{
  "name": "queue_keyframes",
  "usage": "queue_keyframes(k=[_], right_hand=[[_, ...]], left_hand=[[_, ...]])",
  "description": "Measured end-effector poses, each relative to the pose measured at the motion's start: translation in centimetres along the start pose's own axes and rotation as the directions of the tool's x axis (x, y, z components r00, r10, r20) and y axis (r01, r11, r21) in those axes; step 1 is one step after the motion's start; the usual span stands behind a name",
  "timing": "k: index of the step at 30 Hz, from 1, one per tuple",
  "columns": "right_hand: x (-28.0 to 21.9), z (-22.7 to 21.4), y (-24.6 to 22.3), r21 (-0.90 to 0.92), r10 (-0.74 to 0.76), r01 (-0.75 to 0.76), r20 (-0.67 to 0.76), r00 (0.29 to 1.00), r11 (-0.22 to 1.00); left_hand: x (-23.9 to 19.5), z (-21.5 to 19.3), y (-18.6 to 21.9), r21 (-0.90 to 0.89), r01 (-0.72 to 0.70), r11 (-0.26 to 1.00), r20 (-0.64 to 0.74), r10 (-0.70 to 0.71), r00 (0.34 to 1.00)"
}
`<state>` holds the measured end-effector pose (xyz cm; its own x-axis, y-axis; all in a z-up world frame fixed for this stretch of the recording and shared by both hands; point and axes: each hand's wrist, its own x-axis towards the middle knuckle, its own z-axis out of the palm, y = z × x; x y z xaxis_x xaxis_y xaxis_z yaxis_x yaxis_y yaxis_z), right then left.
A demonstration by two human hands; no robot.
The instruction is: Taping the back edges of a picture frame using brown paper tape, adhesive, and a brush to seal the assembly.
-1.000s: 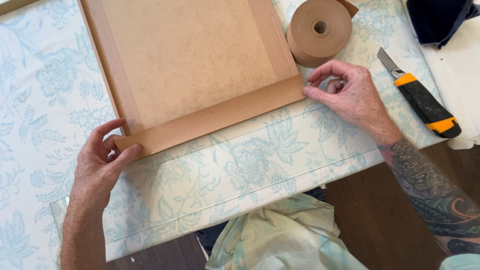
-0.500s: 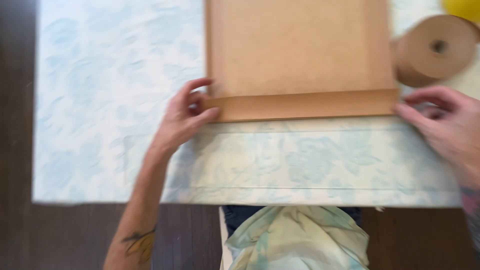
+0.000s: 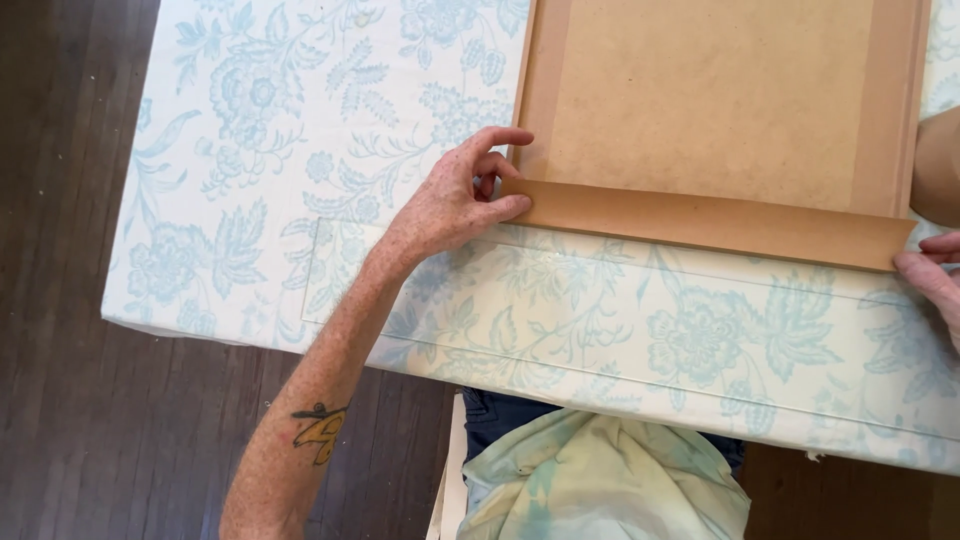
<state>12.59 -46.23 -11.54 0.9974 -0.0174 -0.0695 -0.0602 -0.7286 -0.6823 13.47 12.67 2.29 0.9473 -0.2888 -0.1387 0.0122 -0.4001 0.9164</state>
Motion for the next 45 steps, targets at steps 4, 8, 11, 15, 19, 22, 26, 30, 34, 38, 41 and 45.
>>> queue_keyframes(k=[4, 8, 11, 15, 19, 22, 26, 30, 34, 38, 41, 45], right_hand=[[-0.1, -0.2, 0.4, 0.017, 0.038, -0.038, -0.019, 0.999, 0.999], [-0.6, -0.3, -0.6, 0.026, 0.04, -0.04, -0.009, 0.999, 0.999], [-0.9, -0.4, -2.2, 0.033, 0.01, -0.009, -0.019, 1.0, 0.999], [-0.8, -0.5, -2.5, 0.033, -0.031, 0.032, -0.02, 0.999, 0.999], [-0.5, -0.5, -1.5, 0.029, -0.032, 0.032, -0.012, 0.999, 0.999], [-0.7, -0.6, -2.2, 0.025, -0.029, 0.03, -0.014, 0.999, 0.999], [-0.6, -0.6, -2.4, 0.033, -0.03, 0.03, -0.009, 1.0, 0.999], [-0.5, -0.6, -2.1, 0.039, -0.012, 0.012, 0.002, 1.0, 0.999], [-1.0, -0.6, -4.2, 0.099, 0.043, -0.042, -0.015, 0.999, 0.994], [-1.1, -0.7, -4.9, 0.073, 0.011, -0.01, -0.018, 1.0, 0.997], [-1.2, -0.7, -5.3, 0.096, 0.016, -0.015, -0.016, 1.0, 0.995], [-1.8, -0.7, -7.1, 0.128, 0.083, -0.078, -0.031, 0.996, 0.989]], left_hand=[[0.1, 0.1, -0.3, 0.035, -0.035, 0.999, -0.007, 0.035, 0.999], [0.1, 0.1, -0.4, 0.044, -0.034, 0.998, -0.012, 0.034, 0.999], [0.1, 0.2, -0.6, 0.062, -0.065, 0.996, -0.024, 0.067, 0.997], [0.0, 0.2, -0.6, 0.057, -0.067, 0.996, -0.029, 0.069, 0.997], [-0.4, 0.5, -0.6, 0.207, -0.078, 0.975, -0.076, 0.095, 0.993], [-1.1, 0.8, -0.8, 0.332, -0.137, 0.933, -0.097, 0.178, 0.979], [-2.0, 0.8, 0.1, 0.205, -0.11, 0.972, -0.136, 0.14, 0.981], [-1.9, 0.8, 0.3, 0.214, -0.097, 0.972, -0.203, 0.141, 0.969], [-1.7, 0.5, 0.7, 0.134, -0.039, 0.99, -0.204, 0.066, 0.977], [-1.4, 0.6, 0.0, 0.107, -0.032, 0.994, -0.204, 0.054, 0.978], [-1.3, 0.4, 0.1, -0.016, 0.043, 0.999, -0.179, -0.045, 0.983], [-1.6, 0.0, 1.2, -0.021, 0.067, 0.998, -0.158, -0.069, 0.985]])
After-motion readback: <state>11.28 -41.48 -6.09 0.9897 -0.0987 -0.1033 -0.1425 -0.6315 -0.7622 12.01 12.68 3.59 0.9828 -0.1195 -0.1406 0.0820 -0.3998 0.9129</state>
